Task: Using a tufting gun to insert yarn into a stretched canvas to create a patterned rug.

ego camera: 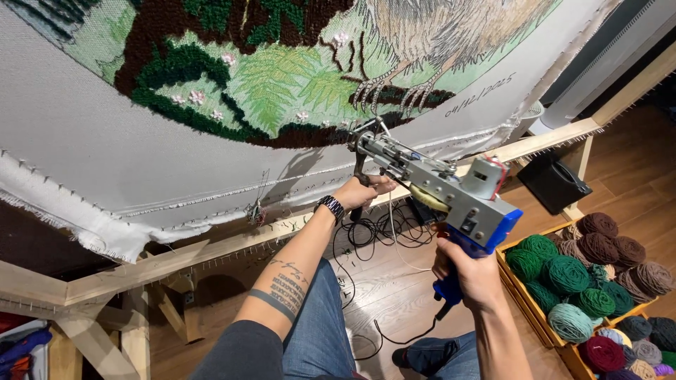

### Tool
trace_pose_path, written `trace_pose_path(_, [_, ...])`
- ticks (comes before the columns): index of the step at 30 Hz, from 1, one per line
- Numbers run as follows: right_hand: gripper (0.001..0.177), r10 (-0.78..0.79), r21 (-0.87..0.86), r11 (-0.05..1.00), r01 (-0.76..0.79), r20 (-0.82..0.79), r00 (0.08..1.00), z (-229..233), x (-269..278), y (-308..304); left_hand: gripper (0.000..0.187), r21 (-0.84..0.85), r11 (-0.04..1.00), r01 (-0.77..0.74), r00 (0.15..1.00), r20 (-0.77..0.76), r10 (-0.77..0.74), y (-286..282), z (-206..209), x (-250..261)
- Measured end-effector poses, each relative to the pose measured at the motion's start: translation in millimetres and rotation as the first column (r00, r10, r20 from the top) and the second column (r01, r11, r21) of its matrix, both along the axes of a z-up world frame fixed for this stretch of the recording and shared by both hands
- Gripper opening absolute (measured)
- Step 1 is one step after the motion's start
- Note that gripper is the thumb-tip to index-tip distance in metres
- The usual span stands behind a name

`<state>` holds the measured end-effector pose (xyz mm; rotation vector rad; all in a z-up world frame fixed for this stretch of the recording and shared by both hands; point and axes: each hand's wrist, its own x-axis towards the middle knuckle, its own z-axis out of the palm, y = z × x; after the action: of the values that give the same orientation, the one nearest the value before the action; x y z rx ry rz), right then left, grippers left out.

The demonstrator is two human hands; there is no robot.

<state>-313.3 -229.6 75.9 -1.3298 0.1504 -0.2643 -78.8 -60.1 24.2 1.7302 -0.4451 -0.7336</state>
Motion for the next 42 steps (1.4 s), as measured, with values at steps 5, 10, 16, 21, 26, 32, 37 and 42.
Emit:
trace_pose_path(5, [0.007,-0.067,-0.128,0.988,0.085,0.141,0.988,2.6,11.0,17.4,0.060,-0.274,0.949,-0.156,0.981,-0.153,0.117,5.4,-44.2,15.6])
trace_pose_path(10, [0.009,-0.061,-0.142,0.986,0.082,0.145,0.987,2.8,16.1,22.4,0.065,-0.246,0.958,-0.150,0.980,-0.168,0.110,8.9,-35.9,19.2])
trace_pose_path(16, [0.012,-0.080,-0.191,0.976,0.106,0.141,0.987,-8.2,20.0,17.0,0.063,-0.252,0.958,-0.139,0.981,-0.170,0.097,7.0,-32.7,25.6])
trace_pose_path(21, [0.016,-0.104,-0.254,0.959,0.130,0.110,0.988,-9.6,27.1,14.9,0.058,-0.267,0.950,-0.163,0.979,-0.165,0.122,12.2,-10.5,19.0])
trace_pose_path(26, [0.020,-0.089,-0.302,0.947,0.112,0.091,0.992,22.0,40.6,37.1,0.042,-0.300,0.928,-0.219,0.970,-0.167,0.175,4.8,-62.3,59.4])
trace_pose_path(32, [0.023,-0.072,-0.498,0.864,0.079,0.033,0.997,13.5,65.7,16.3,0.040,-0.347,0.894,-0.285,0.958,-0.147,0.248,-2.3,-98.3,100.4])
trace_pose_path(37, [0.017,-0.061,-0.559,0.821,0.116,0.117,0.991,26.2,74.1,23.8,0.047,-0.365,0.881,-0.303,0.952,-0.146,0.267,-4.3,-112.5,115.2])
trace_pose_path(42, [0.013,-0.067,-0.568,0.816,0.108,0.091,0.994,12.6,81.2,17.6,0.046,-0.368,0.885,-0.286,0.958,-0.145,0.249,-9.4,-126.1,131.0])
